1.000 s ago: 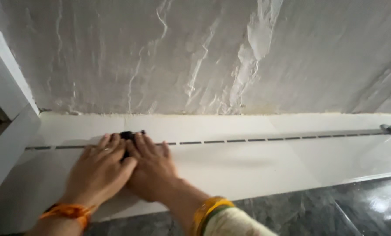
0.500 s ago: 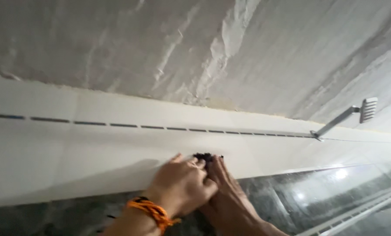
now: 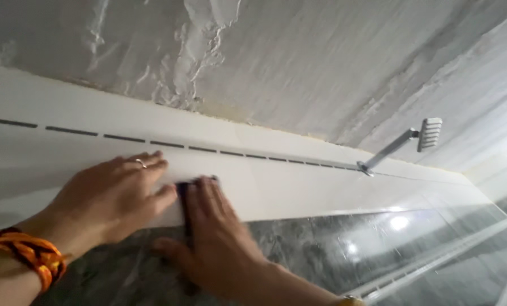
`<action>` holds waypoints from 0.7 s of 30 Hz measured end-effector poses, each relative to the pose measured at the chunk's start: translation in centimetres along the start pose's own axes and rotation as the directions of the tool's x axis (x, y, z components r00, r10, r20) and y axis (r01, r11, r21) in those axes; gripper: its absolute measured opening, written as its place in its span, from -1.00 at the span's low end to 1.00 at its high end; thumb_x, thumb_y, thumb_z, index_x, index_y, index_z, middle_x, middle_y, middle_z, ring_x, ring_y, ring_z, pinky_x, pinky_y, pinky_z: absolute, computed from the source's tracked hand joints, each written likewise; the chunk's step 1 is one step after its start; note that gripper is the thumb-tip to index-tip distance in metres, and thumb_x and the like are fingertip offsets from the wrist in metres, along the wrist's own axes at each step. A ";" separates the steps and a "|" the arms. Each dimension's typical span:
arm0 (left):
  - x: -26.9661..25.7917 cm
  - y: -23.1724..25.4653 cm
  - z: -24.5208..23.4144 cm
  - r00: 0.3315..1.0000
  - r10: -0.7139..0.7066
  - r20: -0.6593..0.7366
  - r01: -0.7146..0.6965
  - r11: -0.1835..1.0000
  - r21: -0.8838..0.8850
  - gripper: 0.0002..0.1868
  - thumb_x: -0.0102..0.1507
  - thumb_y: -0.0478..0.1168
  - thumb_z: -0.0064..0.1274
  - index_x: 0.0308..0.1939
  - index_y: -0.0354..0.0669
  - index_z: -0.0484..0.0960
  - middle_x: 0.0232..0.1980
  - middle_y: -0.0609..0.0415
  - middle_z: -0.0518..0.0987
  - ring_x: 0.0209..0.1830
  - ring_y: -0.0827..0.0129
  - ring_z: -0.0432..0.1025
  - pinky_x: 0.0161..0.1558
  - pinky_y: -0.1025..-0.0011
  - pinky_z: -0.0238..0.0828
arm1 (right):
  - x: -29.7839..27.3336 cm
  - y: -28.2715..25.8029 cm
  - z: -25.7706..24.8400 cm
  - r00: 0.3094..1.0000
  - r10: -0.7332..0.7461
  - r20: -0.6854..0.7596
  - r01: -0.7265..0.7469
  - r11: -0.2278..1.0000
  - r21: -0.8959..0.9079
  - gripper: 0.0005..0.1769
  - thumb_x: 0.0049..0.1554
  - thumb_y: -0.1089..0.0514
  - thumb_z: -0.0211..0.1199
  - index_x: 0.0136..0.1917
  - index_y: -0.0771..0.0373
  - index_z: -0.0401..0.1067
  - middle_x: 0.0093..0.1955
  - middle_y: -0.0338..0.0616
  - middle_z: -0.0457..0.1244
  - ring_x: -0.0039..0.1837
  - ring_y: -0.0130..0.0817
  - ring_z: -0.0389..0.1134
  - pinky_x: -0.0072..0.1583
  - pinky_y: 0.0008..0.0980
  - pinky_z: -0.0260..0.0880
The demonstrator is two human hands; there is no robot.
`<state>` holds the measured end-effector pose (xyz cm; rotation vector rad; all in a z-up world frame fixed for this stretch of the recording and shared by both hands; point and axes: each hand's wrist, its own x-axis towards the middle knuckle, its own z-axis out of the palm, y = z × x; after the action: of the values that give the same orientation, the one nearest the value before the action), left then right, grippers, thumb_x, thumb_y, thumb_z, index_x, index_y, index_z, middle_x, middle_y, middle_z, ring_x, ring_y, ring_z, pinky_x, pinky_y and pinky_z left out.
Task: The person cleans a bathroom by scrubbing the shower head, faucet, and tiled walls with a dark sponge. They dip the sponge into a small bowl of water on a shelf and wipe various surfaces including the shower head, faucet handles, and wall tiles.
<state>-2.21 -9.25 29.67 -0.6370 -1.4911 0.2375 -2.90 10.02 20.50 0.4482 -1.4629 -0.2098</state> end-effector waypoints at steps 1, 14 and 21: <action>0.7 0.3 0.6 0.998 -0.065 0.010 0.065 0.998 -0.019 -0.28 0.41 0.23 -0.32 0.48 -0.19 0.23 0.61 -0.03 0.15 0.55 0.12 0.12 0.45 0.15 0.01 | 1.1 0.6 0.5 0.996 -0.082 -0.041 0.084 0.995 0.051 0.03 0.32 -0.41 -0.01 0.65 0.44 -0.15 0.69 0.48 -0.25 0.71 0.29 -0.35 0.59 0.07 -0.26; 7.3 8.5 3.1 0.987 -0.156 -0.025 0.157 0.986 0.060 -0.23 0.38 0.24 -0.37 0.51 -0.18 0.12 0.62 -0.07 0.05 0.63 0.08 -0.07 0.50 0.20 -0.25 | 7.5 22.9 -0.4 0.951 0.310 0.001 -0.310 0.949 0.058 -0.10 0.17 -0.40 -0.08 0.64 0.02 -0.06 0.70 -0.17 -0.14 0.70 -0.20 -0.19 0.61 -0.20 -0.21; 9.0 7.8 2.1 0.966 -0.220 -0.136 0.200 0.968 -0.149 -0.20 0.35 0.25 -0.32 0.51 -0.21 0.16 0.59 -0.10 0.12 0.59 0.09 0.01 0.43 0.17 -0.11 | 11.4 21.2 2.3 0.885 0.461 -0.073 -0.464 0.885 -0.037 0.08 0.24 -0.56 -0.24 0.63 0.30 -0.30 0.70 0.10 -0.41 0.70 -0.02 -0.49 0.60 -0.06 -0.53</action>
<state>-1.59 2.34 33.08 -0.5840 -1.4225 -0.0750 -6.77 24.16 39.74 0.0499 -1.4558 0.1474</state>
